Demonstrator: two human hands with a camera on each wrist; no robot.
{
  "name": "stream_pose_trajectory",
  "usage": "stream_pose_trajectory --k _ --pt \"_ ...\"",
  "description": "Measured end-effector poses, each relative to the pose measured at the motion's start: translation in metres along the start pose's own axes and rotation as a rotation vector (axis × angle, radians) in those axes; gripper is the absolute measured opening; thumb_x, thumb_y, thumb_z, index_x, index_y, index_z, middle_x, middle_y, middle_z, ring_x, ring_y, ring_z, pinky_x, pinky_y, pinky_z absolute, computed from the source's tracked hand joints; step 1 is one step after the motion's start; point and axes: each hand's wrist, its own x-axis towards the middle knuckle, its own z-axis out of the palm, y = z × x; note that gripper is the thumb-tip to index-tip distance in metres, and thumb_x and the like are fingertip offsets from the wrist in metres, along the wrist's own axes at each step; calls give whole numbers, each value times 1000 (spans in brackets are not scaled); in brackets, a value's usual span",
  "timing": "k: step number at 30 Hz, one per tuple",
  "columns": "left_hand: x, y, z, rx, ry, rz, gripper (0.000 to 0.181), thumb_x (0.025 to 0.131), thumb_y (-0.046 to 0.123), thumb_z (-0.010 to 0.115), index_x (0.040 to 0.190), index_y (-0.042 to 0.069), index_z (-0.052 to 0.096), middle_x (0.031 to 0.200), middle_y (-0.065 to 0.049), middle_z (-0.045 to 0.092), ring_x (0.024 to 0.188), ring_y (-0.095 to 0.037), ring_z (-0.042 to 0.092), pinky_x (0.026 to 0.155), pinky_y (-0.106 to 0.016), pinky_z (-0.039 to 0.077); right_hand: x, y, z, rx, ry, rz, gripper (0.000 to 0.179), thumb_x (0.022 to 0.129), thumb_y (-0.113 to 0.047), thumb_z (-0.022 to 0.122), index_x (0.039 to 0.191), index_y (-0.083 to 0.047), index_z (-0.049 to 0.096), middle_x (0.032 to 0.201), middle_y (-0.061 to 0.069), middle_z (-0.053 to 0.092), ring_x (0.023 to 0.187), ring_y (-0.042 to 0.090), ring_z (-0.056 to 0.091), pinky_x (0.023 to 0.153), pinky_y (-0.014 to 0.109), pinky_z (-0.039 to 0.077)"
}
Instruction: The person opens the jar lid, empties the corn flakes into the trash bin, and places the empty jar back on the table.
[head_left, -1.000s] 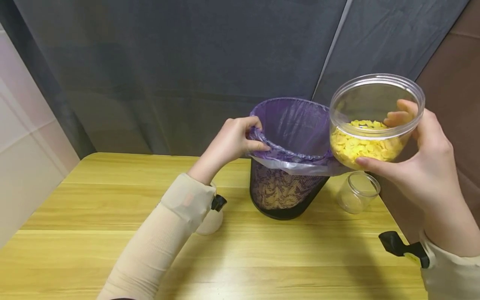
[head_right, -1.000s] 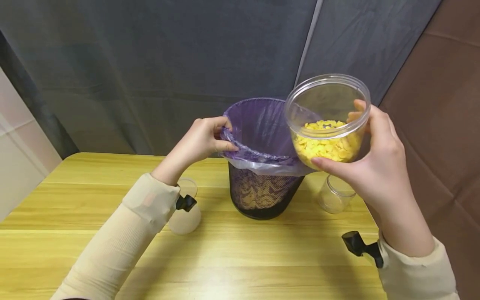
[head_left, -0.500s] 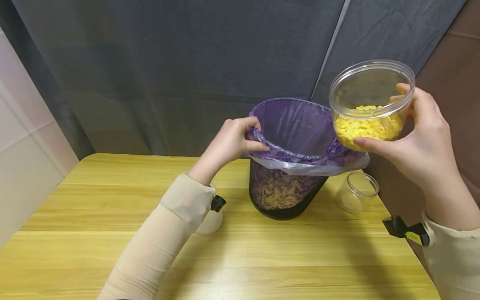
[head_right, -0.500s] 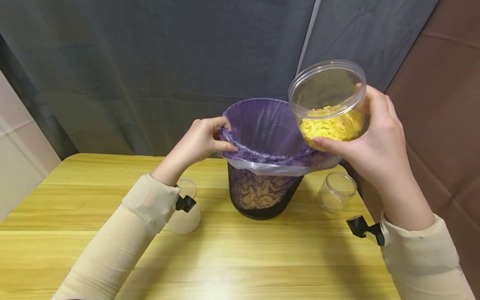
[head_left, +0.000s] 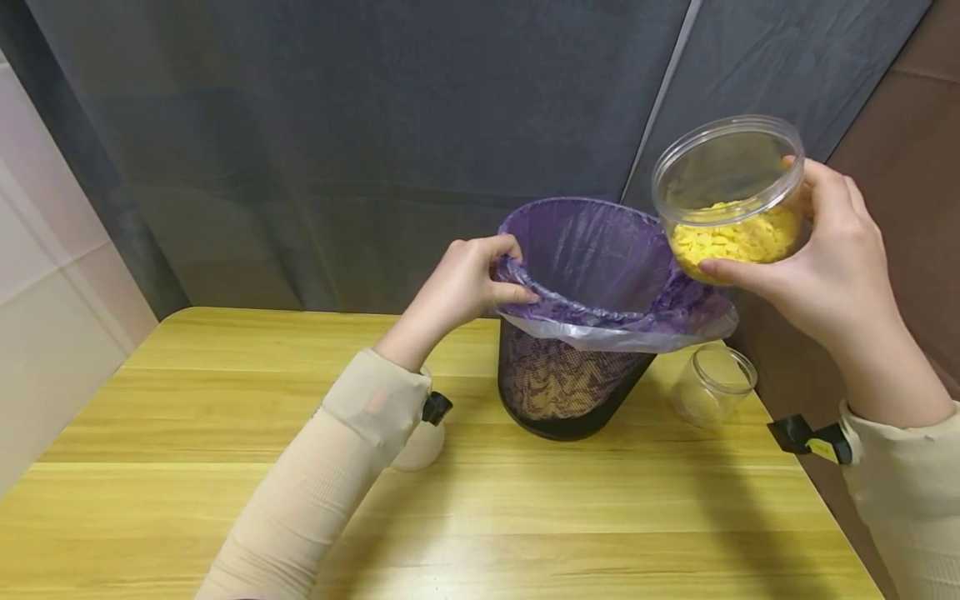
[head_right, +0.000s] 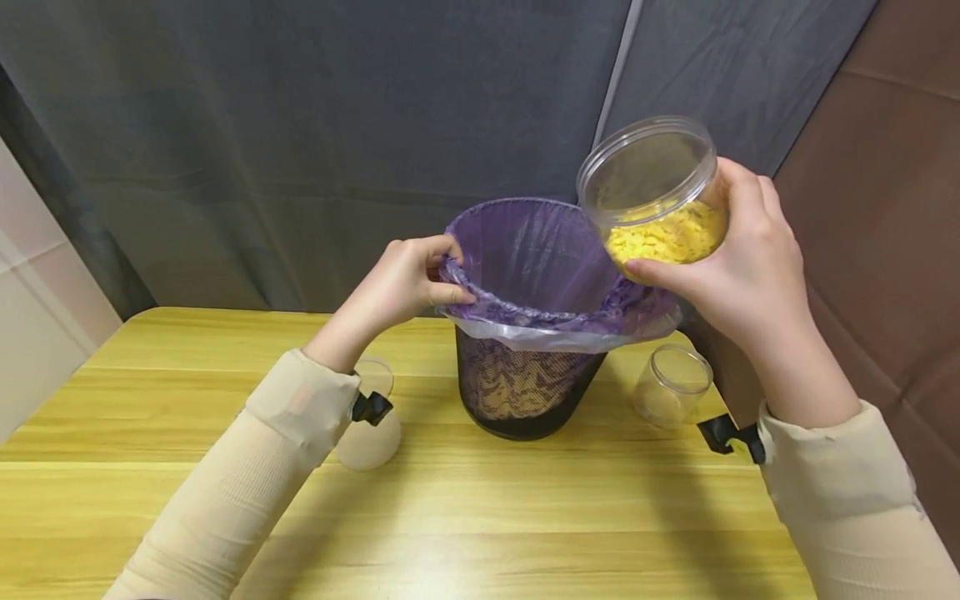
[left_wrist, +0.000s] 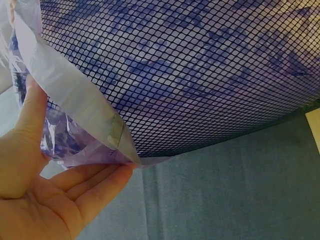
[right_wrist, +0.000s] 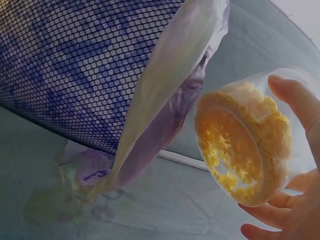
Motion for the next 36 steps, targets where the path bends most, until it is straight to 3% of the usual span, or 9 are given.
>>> stream_pose_trajectory --k 11,22,27,36 --pt "-2 -2 1 -9 20 4 35 70 28 86 82 12 58 60 0 40 59 -13 37 54 -29 31 9 5 5 -40 -6 -16 105 55 -25 94 144 -17 39 131 14 44 120 34 40 97 55 29" --pt "-2 -3 2 -7 30 10 35 70 27 87 82 12 58 60 0 40 59 -13 37 53 -29 31 23 1 10 -110 -26 -40 107 56 -30 92 146 -19 35 133 18 42 114 48 43 91 64 30" --pt "-2 -3 2 -8 32 10 35 70 27 86 83 12 58 60 0 40 58 -13 37 53 -28 31 25 2 12 -140 -29 -72 109 56 -27 93 147 -16 33 136 21 40 113 53 41 93 64 28" --pt "-2 -3 1 -15 29 6 34 70 27 86 82 12 58 60 0 41 58 -13 37 53 -29 31 28 9 16 -215 14 -209 112 53 -24 94 146 -8 33 133 26 42 120 44 40 102 58 23"
